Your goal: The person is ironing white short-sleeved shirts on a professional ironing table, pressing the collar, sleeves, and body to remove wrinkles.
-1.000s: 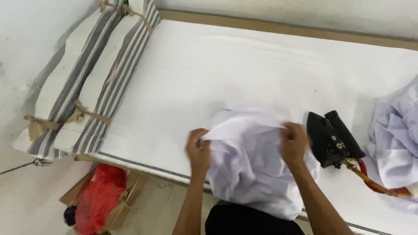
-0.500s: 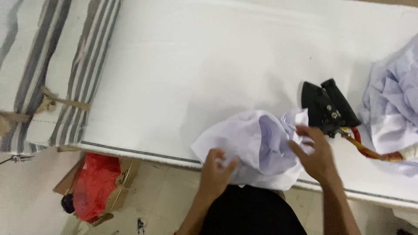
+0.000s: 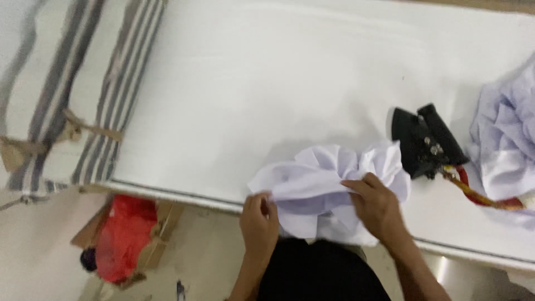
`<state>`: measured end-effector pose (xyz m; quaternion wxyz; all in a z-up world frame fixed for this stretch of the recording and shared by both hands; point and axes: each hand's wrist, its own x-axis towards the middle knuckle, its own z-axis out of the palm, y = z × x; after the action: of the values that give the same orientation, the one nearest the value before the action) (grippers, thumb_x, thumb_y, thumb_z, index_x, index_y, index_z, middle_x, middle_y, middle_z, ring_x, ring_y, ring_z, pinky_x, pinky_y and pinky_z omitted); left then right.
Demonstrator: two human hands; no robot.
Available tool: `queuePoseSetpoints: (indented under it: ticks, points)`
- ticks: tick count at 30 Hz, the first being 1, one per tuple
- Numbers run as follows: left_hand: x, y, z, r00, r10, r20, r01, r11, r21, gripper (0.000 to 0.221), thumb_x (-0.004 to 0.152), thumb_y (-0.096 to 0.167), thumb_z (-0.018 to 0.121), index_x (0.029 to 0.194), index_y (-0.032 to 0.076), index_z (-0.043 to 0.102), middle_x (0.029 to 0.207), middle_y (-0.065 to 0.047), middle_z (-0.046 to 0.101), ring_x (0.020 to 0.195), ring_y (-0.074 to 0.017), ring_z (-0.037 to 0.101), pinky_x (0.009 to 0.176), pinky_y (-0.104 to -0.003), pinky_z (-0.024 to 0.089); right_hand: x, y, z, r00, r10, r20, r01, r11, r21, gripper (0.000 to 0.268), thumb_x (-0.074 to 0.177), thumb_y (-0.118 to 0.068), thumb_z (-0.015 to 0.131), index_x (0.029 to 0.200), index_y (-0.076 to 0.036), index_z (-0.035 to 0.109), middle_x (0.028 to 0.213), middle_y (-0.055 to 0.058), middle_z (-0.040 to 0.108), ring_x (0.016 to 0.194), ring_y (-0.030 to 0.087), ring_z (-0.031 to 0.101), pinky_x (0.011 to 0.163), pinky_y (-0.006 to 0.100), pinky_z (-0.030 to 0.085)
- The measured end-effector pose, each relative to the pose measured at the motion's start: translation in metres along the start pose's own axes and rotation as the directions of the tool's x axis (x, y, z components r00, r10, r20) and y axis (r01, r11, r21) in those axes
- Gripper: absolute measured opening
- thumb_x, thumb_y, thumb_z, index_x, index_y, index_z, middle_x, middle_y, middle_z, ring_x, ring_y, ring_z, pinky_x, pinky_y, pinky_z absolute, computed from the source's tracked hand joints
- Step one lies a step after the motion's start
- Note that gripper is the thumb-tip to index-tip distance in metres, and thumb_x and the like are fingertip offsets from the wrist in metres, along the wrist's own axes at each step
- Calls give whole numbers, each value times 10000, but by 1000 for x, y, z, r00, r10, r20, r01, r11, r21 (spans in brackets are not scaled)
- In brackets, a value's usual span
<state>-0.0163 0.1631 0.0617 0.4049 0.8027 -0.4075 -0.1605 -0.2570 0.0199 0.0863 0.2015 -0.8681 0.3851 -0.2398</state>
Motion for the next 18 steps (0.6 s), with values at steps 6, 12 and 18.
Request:
queuePoseSetpoints:
  ticks: [6,12,18]
  points:
    - [-9,39,28,872,-290,393,424,849,-315,678,742,393,840,1297,148,536,1197,-37,591,1115,-217,591,913,-364,518,-5,-50,51,858,450,246,-510,801,314,209,970,-295,649,895,-101,667,859,34,665,784,160,640,708,318,560]
    - [14,38,-7,721,-606,336,591,286,-754,304,804,-116,661,1084,-84,774,1023,-184,786,877,-288,722,742,-381,603,27,-55,-4,693,663,282,-646,399,651,338,1079,-259,568,815,-66,650,719,-3,544,667,143,527,614,305,419]
    - [30,54,-6,414,169,895,833,-467,-297,518,892,512,693,1193,91,704,1127,-169,748,985,-323,727,818,-423,603,-24,162,114,418,871,260,-906,379,186,621,1038,-603,336,1487,-238,561,1480,63,590,1403,252,485,1217,371,284]
